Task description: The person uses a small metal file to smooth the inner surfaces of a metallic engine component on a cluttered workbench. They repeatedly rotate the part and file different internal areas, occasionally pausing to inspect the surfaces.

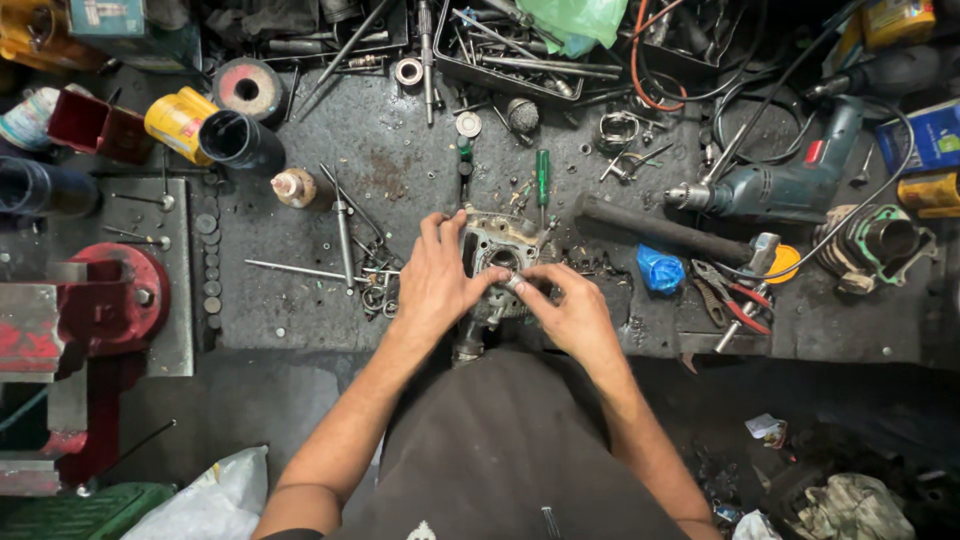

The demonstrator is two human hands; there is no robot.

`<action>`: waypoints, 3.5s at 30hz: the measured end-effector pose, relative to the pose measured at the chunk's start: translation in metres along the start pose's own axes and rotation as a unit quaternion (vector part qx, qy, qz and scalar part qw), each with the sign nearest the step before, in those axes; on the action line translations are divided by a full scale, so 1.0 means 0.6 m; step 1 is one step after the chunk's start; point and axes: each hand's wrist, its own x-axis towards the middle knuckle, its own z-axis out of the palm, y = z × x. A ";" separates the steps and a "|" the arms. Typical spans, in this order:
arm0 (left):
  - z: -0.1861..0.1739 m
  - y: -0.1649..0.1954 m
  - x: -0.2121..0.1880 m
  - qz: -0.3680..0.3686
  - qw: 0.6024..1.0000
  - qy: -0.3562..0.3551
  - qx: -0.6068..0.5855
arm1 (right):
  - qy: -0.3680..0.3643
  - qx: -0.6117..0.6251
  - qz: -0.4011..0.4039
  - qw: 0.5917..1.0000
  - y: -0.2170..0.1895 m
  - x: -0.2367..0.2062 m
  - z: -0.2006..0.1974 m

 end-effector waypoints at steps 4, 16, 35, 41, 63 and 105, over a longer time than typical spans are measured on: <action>-0.002 -0.004 0.003 0.093 0.994 0.033 0.050 | 0.034 -0.027 -0.122 0.992 0.001 -0.004 -0.002; 0.024 -0.034 0.024 0.135 0.986 0.001 -0.096 | -0.007 0.003 0.001 1.000 0.007 0.008 -0.010; 0.037 -0.037 0.025 0.110 0.987 0.010 -0.117 | 0.020 -0.010 -0.010 1.000 -0.001 -0.001 -0.002; 0.036 -0.040 0.027 0.130 0.980 -0.022 -0.152 | -0.071 0.045 0.107 0.991 -0.016 -0.002 -0.007; 0.044 -0.032 0.000 0.099 0.981 0.024 -0.168 | -0.052 -0.018 -0.071 0.996 0.005 0.007 -0.014; 0.001 -0.067 -0.017 0.155 0.975 -0.124 -0.100 | -0.070 0.017 -0.118 0.990 0.015 0.052 -0.034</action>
